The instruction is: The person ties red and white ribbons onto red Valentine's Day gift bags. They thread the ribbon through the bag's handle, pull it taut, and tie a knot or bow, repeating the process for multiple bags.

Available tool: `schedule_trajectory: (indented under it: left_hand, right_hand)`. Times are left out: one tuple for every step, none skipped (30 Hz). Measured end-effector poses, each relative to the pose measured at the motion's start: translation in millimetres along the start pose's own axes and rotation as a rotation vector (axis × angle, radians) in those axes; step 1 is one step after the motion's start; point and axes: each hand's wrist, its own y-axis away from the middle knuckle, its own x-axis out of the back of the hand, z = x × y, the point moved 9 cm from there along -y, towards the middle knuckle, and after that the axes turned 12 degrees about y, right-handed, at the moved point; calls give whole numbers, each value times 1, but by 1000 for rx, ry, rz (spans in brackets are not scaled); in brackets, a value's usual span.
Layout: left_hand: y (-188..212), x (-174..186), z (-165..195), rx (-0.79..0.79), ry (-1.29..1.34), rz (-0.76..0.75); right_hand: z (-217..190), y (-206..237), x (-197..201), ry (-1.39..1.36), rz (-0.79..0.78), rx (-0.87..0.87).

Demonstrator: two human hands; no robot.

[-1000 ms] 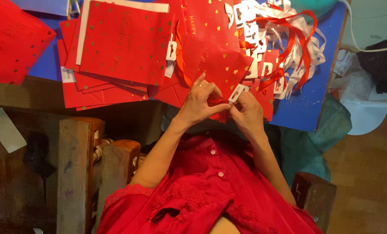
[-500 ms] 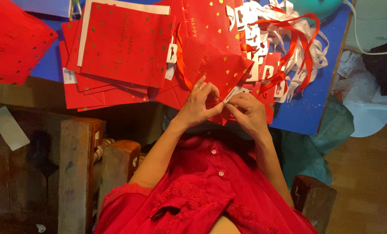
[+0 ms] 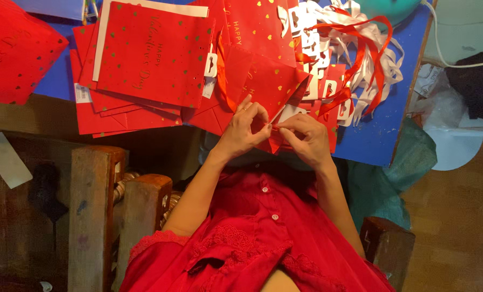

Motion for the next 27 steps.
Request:
schedule_trajectory:
  left_hand:
    - [0,0,0,6,7,-7]
    - [0,0,0,19,7,-8]
    - [0,0,0,29,9,-9]
    - [0,0,0,38,9,-8]
    - [-1,0,1,32,15,-9]
    - [-1,0,2,28,21,-10]
    - [-1,0,3,27,28,-11]
    - [-1,0,4,29,29,-4]
    - [-2,1,6,30,28,3]
    - [-2,2,7,30,28,13]
    - [-1,2,10,29,36,16]
    - [-1,2,13,20,42,19]
    - [-2,3,15,9,48,21]
    - [-3,5,16,22,56,27]
    - [-3,5,16,42,66,33]
    - [-3,6,16,62,76,42]
    - [-3,7,18,60,81,45]
    - [-4,8,20,56,85,48]
    - [-6,9,21,51,89,49]
    - [-9,10,22,51,60,49]
    - [-10,10,23,57,33,47]
    - [-11,9,23,64,7,43]
    - [-13,8,23,82,15,26]
    - [-16,8,22,96,21,11]
    - [-19,8,21,111,27,-5]
    - [-21,10,20,121,34,-18]
    - [-23,11,19,132,41,-31]
  right_hand:
    - [3,0,-1,-7,-14,-26]
    - [6,1,-1,-13,-29,-55]
    - [8,2,-1,-30,-33,-77]
    - [11,3,0,-47,-37,-96]
    - [14,3,-1,-66,-42,-114]
    - [15,3,-1,-85,-39,-108]
    - [17,3,-1,-104,-38,-104]
    - [19,4,-1,-125,-38,-102]
    - [18,4,1,-142,-19,-70]
    - [17,5,3,-159,-2,-36]
    - [16,5,5,-175,17,1]
    - [24,6,8,-302,51,-70]
    - [31,7,11,-428,87,-139]
    - [37,9,12,-555,120,-214]
    - [35,9,16,-587,145,-211]
    - [32,9,19,-620,167,-207]
    - [28,6,21,-654,189,-199]
    - [22,3,22,-549,181,-197]
    - [13,2,20,-443,176,-194]
    - [6,1,19,-337,170,-194]
    - [-5,-2,15,-249,155,-160]
    - [-14,-3,10,-161,138,-128]
    - [-21,-5,9,-74,124,-92]
    - [-26,-7,9,20,128,-49]
    - [-30,-9,7,114,132,-7]
    - [-32,-10,5,207,135,33]
    - [-27,-12,5,173,139,26]
